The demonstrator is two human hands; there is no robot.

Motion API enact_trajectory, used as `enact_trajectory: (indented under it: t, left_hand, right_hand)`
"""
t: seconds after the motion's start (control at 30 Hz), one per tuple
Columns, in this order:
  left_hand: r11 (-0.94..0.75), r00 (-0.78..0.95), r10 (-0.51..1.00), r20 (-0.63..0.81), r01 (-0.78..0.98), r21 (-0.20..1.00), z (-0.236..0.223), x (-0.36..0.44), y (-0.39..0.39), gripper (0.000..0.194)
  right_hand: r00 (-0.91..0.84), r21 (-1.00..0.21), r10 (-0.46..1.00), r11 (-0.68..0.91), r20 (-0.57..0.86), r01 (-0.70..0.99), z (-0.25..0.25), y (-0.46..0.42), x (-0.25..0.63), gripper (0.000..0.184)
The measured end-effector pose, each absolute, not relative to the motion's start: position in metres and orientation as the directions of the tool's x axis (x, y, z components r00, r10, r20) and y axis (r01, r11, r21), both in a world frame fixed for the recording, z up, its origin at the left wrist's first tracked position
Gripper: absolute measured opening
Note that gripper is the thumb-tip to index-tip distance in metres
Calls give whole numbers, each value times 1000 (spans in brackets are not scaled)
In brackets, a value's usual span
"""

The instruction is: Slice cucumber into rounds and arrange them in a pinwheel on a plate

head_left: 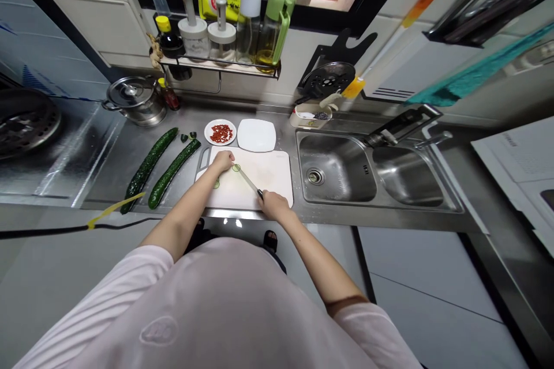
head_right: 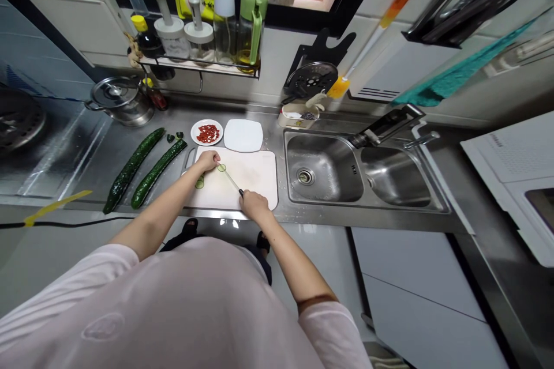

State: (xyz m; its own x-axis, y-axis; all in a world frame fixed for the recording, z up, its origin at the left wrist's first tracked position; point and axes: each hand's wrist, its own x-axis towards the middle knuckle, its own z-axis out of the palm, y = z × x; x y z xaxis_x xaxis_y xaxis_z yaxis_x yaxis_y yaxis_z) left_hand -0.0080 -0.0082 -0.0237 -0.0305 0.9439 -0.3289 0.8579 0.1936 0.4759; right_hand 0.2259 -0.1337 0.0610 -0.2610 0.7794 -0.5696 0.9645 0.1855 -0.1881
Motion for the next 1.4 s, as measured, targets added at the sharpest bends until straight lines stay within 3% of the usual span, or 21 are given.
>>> enact_trajectory:
  t: [1.4]
  left_hand:
    - [230,-53,933,-355,847,478,-21,-7,-7,23]
  right_hand:
    - [-245,-188,771,165,-588,968,65,-134,221,35]
